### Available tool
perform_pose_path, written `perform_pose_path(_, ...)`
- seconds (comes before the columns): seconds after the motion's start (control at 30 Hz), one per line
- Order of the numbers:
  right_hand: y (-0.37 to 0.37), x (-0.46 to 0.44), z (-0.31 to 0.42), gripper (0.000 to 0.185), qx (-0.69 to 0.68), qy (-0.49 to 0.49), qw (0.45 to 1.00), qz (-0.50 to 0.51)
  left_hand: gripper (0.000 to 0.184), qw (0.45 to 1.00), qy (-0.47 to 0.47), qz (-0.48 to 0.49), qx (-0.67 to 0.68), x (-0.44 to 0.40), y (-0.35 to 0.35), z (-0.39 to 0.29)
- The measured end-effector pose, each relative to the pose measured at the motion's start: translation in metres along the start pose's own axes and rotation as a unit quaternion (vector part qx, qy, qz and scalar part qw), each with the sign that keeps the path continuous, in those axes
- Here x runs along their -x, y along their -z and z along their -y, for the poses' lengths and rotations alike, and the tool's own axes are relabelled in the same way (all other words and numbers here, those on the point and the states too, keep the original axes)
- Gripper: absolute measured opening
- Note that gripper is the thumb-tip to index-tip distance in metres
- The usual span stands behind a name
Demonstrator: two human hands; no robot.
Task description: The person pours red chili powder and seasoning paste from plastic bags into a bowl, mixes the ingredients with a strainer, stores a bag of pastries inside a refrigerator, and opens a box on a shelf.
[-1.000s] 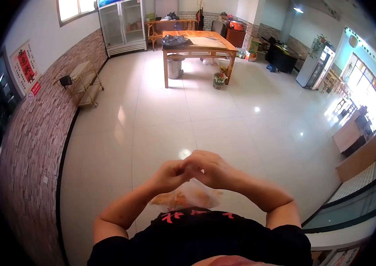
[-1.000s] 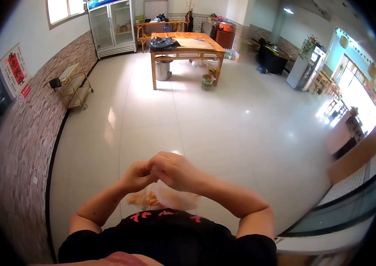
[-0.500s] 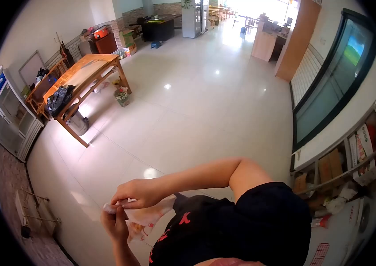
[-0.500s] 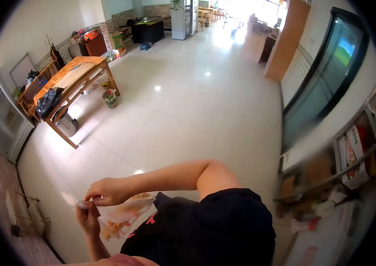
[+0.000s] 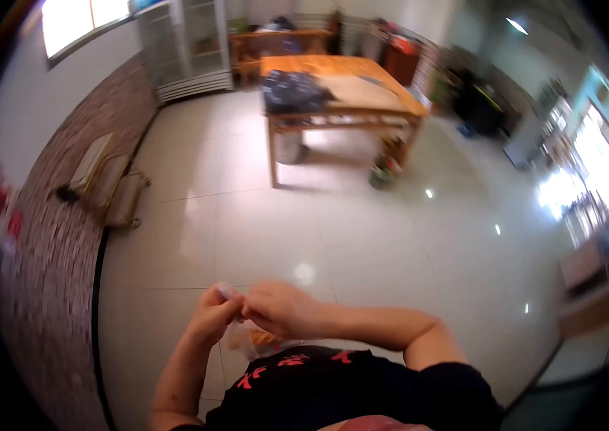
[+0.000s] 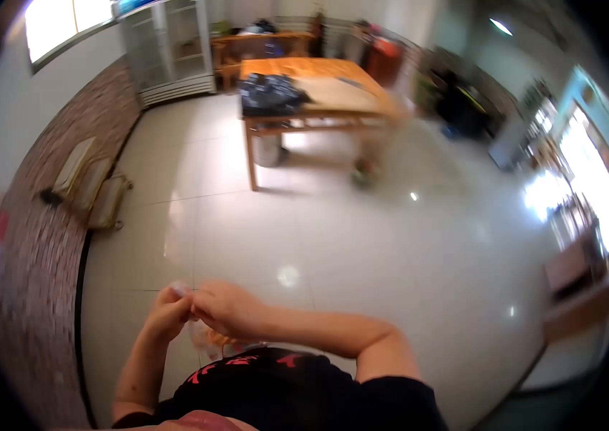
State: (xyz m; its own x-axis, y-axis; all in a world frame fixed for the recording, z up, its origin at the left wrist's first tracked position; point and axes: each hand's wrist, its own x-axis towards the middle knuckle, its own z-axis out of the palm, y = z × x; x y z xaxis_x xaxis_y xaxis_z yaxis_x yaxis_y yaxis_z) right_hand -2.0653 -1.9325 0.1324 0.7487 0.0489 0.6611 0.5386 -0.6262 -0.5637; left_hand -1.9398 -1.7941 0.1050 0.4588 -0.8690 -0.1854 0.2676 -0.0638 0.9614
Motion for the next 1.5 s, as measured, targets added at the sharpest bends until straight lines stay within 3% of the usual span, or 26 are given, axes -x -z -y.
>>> perform_pose_path(0.07, -0.008, -0.028, -0.046, 0.005, 0.034, 0.025, 0.998, 0.043, 0.009, 0.998, -0.023, 0.051, 0.001, -0.048, 0.024, -0.016)
perform_pose_path(0.17, -0.003, -0.079, -0.083, 0.010, -0.024, -0.099, 0.990, 0.094, 0.008, 0.994, -0.025, 0.089, -0.052, -0.096, 0.068, -0.030)
perform_pose_path(0.27, 0.021, -0.150, -0.165, 0.021, -0.108, -0.187, 0.976, -0.003, 0.007, 0.986, -0.065, 0.118, -0.101, -0.170, 0.102, -0.071)
perform_pose_path(0.3, 0.026, -0.174, -0.200, 0.027, -0.099, -0.188, 0.977, 0.016, 0.005, 0.985, -0.061, 0.127, -0.098, -0.201, 0.116, -0.078)
perform_pose_path(0.4, 0.024, -0.214, -0.288, 0.024, -0.122, -0.240, 0.957, 0.106, 0.004, 0.973, -0.076, 0.103, -0.192, -0.274, 0.145, -0.099)
perform_pose_path(0.43, 0.026, -0.227, -0.309, 0.025, -0.121, -0.241, 0.959, 0.088, 0.006, 0.962, -0.098, 0.091, -0.239, -0.296, 0.153, -0.114)
perform_pose_path(0.53, 0.037, -0.270, -0.377, 0.026, -0.136, -0.272, 0.948, 0.093, 0.009, 0.804, -0.346, 0.030, -0.483, -0.367, 0.189, -0.142)
perform_pose_path(0.57, 0.040, -0.286, -0.408, 0.027, -0.167, -0.283, 0.938, 0.109, 0.008, 0.748, -0.446, -0.018, -0.491, -0.393, 0.193, -0.151)
perform_pose_path(0.67, 0.047, -0.327, -0.497, 0.029, -0.251, -0.314, 0.897, 0.186, 0.006, 0.681, -0.451, -0.021, -0.577, -0.471, 0.235, -0.155)
perform_pose_path(0.8, 0.073, -0.415, -0.588, 0.031, -0.346, -0.312, 0.831, 0.304, 0.003, 0.650, -0.462, -0.056, -0.601, -0.568, 0.292, -0.178)
perform_pose_path(0.87, 0.079, -0.463, -0.637, 0.030, -0.331, -0.321, 0.811, 0.361, 0.002, 0.650, -0.460, -0.068, -0.601, -0.606, 0.314, -0.202)
perform_pose_path(0.93, 0.076, -0.506, -0.684, 0.025, -0.205, -0.211, 0.890, 0.349, 0.007, 0.649, -0.443, -0.118, -0.607, -0.650, 0.342, -0.218)
perform_pose_path(1.0, 0.073, -0.547, -0.722, 0.021, -0.090, -0.109, 0.935, 0.326, 0.007, 0.661, -0.434, -0.147, -0.594, -0.691, 0.376, -0.230)
perform_pose_path(1.1, 0.064, -0.602, -0.785, 0.015, 0.045, 0.034, 0.964, 0.259, 0.012, 0.603, -0.461, -0.205, -0.618, -0.750, 0.428, -0.253)
perform_pose_path(1.17, 0.050, -0.636, -0.841, 0.011, 0.103, 0.123, 0.969, 0.190, 0.015, 0.630, -0.426, -0.248, -0.600, -0.795, 0.467, -0.259)
perform_pose_path(1.3, 0.052, -0.731, -0.930, 0.003, 0.161, 0.161, 0.960, 0.164, 0.018, 0.679, -0.366, -0.319, -0.551, -0.864, 0.553, -0.277)
perform_pose_path(1.37, 0.065, -0.782, -0.972, 0.007, 0.200, 0.133, 0.958, 0.157, 0.018, 0.693, -0.369, -0.350, -0.511, -0.900, 0.599, -0.305)
perform_pose_path(1.5, 0.067, -0.821, -1.102, 0.008, 0.214, -0.004, 0.960, 0.179, 0.019, 0.737, -0.271, -0.398, -0.474, -0.967, 0.707, -0.315)
